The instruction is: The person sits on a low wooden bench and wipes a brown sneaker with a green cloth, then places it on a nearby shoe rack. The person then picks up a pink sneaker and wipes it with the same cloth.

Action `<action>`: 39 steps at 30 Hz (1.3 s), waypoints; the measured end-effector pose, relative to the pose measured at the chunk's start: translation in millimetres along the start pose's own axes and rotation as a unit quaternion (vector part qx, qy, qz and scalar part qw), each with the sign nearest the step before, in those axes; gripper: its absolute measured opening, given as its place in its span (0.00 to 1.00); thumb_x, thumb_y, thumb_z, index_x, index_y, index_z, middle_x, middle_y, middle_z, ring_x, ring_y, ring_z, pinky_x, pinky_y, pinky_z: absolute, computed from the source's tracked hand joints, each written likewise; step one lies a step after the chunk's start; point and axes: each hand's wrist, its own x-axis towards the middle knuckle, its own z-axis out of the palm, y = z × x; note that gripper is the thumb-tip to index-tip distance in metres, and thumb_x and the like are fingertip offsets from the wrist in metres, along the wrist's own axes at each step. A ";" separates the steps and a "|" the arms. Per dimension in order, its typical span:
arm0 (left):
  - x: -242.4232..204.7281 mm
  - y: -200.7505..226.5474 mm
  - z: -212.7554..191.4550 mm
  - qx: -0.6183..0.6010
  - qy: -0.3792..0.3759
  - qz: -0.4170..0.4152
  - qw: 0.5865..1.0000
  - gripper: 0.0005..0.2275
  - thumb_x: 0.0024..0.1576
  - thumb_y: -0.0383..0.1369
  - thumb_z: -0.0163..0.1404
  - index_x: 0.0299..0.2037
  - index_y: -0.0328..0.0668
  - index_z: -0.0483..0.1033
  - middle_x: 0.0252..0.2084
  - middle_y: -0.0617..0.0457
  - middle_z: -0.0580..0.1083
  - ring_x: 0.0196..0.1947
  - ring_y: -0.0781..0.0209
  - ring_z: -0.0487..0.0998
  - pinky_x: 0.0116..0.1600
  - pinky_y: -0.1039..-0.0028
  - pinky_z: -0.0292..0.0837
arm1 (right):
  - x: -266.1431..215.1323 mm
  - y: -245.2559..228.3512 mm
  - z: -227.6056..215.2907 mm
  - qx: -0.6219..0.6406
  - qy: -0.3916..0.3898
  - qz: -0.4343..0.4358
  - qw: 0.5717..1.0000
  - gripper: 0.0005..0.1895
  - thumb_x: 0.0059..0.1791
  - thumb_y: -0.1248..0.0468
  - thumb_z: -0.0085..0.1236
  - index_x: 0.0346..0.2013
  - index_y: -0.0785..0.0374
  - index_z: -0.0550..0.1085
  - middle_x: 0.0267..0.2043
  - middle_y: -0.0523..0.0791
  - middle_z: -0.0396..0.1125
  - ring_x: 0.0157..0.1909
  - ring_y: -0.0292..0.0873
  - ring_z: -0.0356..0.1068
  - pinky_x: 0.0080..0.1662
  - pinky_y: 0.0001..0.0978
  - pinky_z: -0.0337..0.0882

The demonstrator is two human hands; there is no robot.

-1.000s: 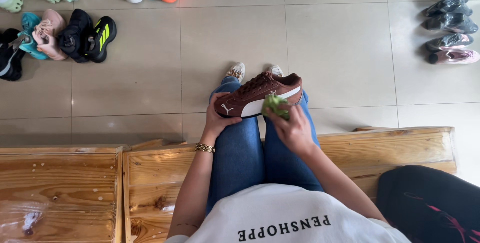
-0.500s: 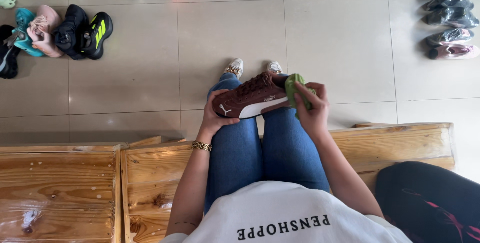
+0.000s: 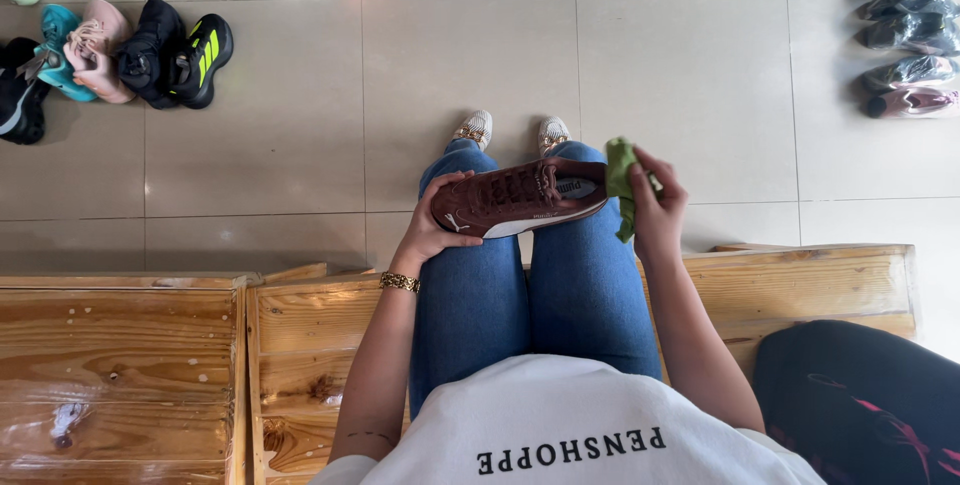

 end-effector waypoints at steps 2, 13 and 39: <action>-0.6 3.0 0.3 0.001 0.000 -0.001 1.000 0.46 0.25 0.24 0.78 0.60 0.41 0.71 0.62 0.46 0.74 0.68 0.55 0.67 0.75 0.61 0.48 | 3.6 16.8 -1.0 -0.042 -0.015 0.032 0.998 0.13 0.58 0.64 0.55 0.57 0.60 0.77 0.46 0.48 0.66 0.47 0.36 0.65 0.51 0.37 0.70; 3.5 16.0 2.7 0.004 -0.007 -0.004 1.000 0.47 0.25 0.25 0.78 0.61 0.41 0.69 0.61 0.46 0.75 0.68 0.55 0.67 0.76 0.60 0.48 | 43.2 5.0 -8.2 -0.081 -0.105 0.157 0.979 0.21 0.46 0.56 0.75 0.50 0.58 0.80 0.34 0.44 0.67 0.27 0.36 0.68 0.31 0.28 0.72; 6.2 40.0 7.7 -0.071 -0.010 -0.038 0.997 0.47 0.32 0.22 0.76 0.65 0.42 0.63 0.58 0.43 0.73 0.63 0.46 0.71 0.69 0.50 0.62 | 109.9 -81.0 131.2 -0.565 -0.408 -0.165 0.698 0.13 0.41 0.50 0.62 0.39 0.41 0.84 0.39 0.47 0.75 0.42 0.57 0.77 0.48 0.50 0.77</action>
